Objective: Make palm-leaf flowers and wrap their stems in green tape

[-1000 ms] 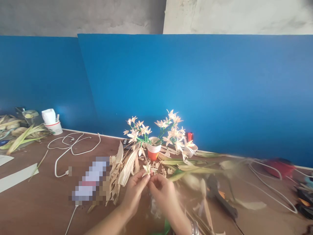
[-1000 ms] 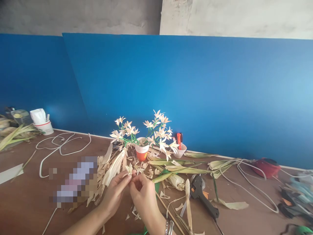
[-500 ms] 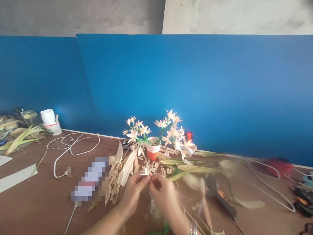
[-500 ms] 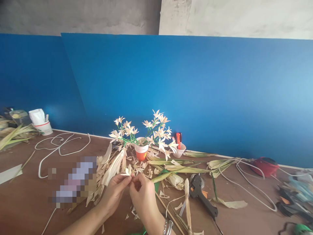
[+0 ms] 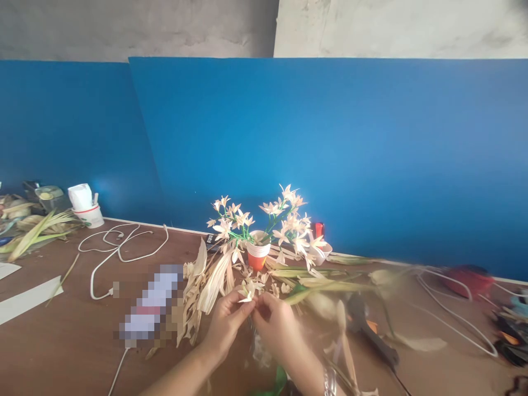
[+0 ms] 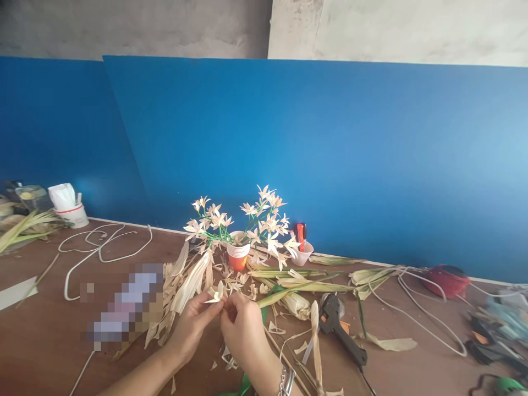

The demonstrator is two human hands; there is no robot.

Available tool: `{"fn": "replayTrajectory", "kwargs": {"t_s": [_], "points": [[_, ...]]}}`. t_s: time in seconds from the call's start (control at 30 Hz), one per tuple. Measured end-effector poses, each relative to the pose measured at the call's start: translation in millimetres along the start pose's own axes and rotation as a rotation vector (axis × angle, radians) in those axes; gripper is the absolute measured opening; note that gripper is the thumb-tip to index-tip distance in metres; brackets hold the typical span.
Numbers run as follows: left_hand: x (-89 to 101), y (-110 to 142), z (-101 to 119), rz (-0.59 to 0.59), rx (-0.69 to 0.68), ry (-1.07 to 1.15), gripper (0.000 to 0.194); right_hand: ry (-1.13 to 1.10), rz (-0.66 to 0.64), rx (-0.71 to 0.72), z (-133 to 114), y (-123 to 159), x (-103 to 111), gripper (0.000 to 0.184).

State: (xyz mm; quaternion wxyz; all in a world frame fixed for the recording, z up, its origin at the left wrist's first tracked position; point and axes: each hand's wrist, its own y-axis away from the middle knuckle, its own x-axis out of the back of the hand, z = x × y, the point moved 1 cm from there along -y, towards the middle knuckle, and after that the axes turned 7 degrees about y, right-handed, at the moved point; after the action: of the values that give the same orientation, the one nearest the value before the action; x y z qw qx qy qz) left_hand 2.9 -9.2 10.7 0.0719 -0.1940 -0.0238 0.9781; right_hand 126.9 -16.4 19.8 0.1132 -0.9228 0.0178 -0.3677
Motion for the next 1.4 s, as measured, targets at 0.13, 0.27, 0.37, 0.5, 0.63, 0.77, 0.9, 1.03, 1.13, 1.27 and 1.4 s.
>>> {"fn": "replayTrajectory", "kwargs": {"t_s": [0.13, 0.27, 0.37, 0.5, 0.63, 0.77, 0.9, 1.03, 1.13, 1.27, 1.4], "points": [[-0.5, 0, 4, -0.048, -0.097, -0.123, 0.018, 0.062, 0.041, 0.089, 2, 0, 0, 0.014], [1.0, 0, 4, -0.071, -0.165, -0.195, 0.016, 0.075, 0.034, 0.107, 2, 0, -1, 0.014], [3.5, 0, 1, -0.057, -0.226, -0.253, 0.014, 0.089, 0.018, 0.103, 1, 0, 2, 0.015], [9.3, -1, 0, 0.052, -0.323, -0.382, 0.008, -0.05, -0.101, 0.047, -1, -4, 18, 0.014], [11.0, -1, 4, 0.055, -0.453, -0.564, 0.014, -0.385, -0.165, -0.145, -8, -10, 41, 0.017], [8.4, 0, 6, 0.032, -0.525, -0.654, 0.017, -0.53, -0.185, -0.253, -20, -10, 49, 0.024], [7.8, 0, 5, 0.05, -0.517, -0.638, 0.016, -0.615, -0.244, -0.357, -23, -6, 44, 0.019], [8.7, 0, 4, 0.028, -0.466, -0.582, 0.014, -0.685, -0.288, -0.392, -18, -7, 36, 0.023], [9.0, 1, 3, 0.001, -0.455, -0.567, 0.013, -0.737, -0.366, -0.373, -13, -8, 30, 0.023], [9.5, 0, 3, -0.007, -0.474, -0.59, 0.012, -0.767, -0.43, -0.383, -8, -9, 32, 0.017], [11.3, -2, 4, 0.001, -0.487, -0.644, 0.012, -0.74, -0.434, -0.249, -9, -12, 45, 0.021]]}}
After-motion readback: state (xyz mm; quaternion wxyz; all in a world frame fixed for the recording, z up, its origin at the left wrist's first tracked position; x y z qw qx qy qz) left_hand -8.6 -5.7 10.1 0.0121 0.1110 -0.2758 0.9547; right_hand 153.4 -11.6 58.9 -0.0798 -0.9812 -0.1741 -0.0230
